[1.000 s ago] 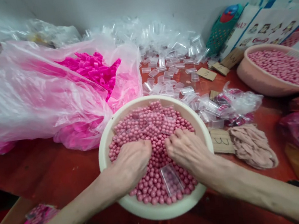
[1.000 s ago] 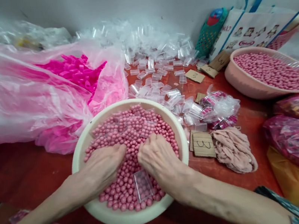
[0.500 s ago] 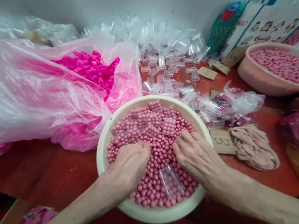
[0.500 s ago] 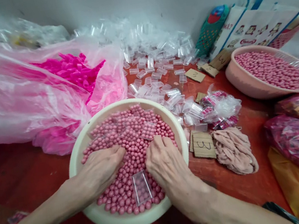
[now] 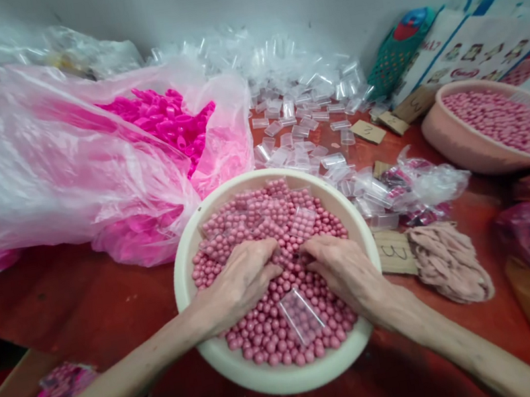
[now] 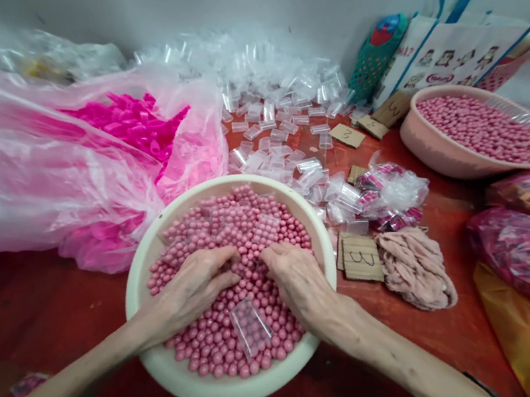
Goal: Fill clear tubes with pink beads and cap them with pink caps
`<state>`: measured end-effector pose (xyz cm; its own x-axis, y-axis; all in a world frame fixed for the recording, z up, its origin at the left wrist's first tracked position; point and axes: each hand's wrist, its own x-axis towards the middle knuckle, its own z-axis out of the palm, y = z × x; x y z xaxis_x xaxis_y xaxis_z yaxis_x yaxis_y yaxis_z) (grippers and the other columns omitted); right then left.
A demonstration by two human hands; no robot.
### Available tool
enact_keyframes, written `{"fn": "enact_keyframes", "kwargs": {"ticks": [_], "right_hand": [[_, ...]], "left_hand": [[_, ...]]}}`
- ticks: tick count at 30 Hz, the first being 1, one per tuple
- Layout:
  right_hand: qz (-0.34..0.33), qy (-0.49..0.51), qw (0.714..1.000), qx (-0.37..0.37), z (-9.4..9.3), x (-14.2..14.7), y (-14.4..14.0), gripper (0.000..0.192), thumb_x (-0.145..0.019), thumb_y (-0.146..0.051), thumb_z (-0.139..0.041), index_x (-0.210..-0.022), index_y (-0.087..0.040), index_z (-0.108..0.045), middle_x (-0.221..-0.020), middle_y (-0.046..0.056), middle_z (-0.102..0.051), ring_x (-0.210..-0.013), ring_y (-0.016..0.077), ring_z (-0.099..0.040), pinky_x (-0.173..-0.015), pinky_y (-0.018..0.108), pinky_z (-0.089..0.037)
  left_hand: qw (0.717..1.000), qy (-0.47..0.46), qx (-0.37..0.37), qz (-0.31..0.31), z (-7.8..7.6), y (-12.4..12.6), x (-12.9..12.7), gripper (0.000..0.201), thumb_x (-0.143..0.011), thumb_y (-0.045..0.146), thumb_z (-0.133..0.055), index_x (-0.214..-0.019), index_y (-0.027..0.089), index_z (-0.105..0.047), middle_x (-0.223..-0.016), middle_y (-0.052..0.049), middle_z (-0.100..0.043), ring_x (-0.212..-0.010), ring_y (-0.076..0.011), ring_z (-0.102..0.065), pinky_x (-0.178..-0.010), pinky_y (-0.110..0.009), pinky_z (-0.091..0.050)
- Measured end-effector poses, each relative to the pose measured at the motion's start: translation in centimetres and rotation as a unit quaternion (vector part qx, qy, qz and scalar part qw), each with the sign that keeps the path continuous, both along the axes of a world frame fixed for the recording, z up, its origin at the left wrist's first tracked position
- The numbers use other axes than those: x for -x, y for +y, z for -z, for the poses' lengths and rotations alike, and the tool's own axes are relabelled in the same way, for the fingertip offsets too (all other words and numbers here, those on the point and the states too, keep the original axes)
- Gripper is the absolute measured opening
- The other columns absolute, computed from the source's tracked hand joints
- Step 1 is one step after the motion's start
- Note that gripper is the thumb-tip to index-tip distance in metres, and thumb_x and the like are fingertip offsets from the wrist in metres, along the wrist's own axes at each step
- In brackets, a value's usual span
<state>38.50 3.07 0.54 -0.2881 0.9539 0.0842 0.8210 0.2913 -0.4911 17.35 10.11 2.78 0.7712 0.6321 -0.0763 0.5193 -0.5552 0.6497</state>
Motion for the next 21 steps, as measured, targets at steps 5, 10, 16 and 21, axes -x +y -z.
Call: {"fn": "enact_keyframes", "kwargs": {"ticks": [5,10,16,21], "right_hand": [[0.037,0.021,0.998,0.04,-2.0,-0.4,0.7,0.01,-0.086,-0.022,-0.054,-0.076,-0.018,-0.052,-0.072,0.001,-0.058,-0.066,0.0142,-0.054,-0.06,0.026,-0.039],[0.175,0.013,0.984,0.023,-3.0,-0.9,1.8,0.031,-0.091,-0.042,-0.043,-0.07,-0.02,-0.045,-0.059,-0.002,-0.051,-0.052,0.0126,-0.047,-0.05,0.026,-0.03],[0.164,-0.038,0.986,-0.014,-1.0,-0.5,4.0,0.026,-0.085,-0.042,-0.055,-0.076,-0.019,-0.047,-0.066,0.001,-0.056,-0.058,0.0154,-0.051,-0.054,0.026,-0.032],[0.136,-0.063,0.988,-0.031,-1.8,-0.6,4.6,0.02,-0.082,-0.03,-0.061,-0.072,-0.02,-0.047,-0.067,0.001,-0.056,-0.063,0.0163,-0.05,-0.058,0.028,-0.029]], "left_hand": [[1.0,0.013,-0.002,-0.01,-0.1,0.1,0.6,0.022,-0.093,0.03,-0.043,-0.11,0.019,-0.048,-0.102,-0.004,-0.056,-0.097,-0.0181,-0.051,-0.086,-0.03,-0.038],[1.0,0.021,-0.016,0.004,0.3,0.3,0.6,0.02,-0.093,0.03,-0.042,-0.108,0.018,-0.049,-0.097,-0.004,-0.056,-0.092,-0.018,-0.051,-0.083,-0.03,-0.038],[1.0,0.008,-0.021,-0.008,1.1,0.0,0.6,0.024,-0.093,0.033,-0.041,-0.113,0.02,-0.046,-0.1,-0.004,-0.054,-0.095,-0.0183,-0.05,-0.088,-0.031,-0.036],[1.0,0.012,-0.016,-0.009,1.5,-0.2,0.8,0.027,-0.093,0.035,-0.039,-0.116,0.021,-0.045,-0.103,-0.005,-0.054,-0.098,-0.0193,-0.05,-0.09,-0.032,-0.036]]}}
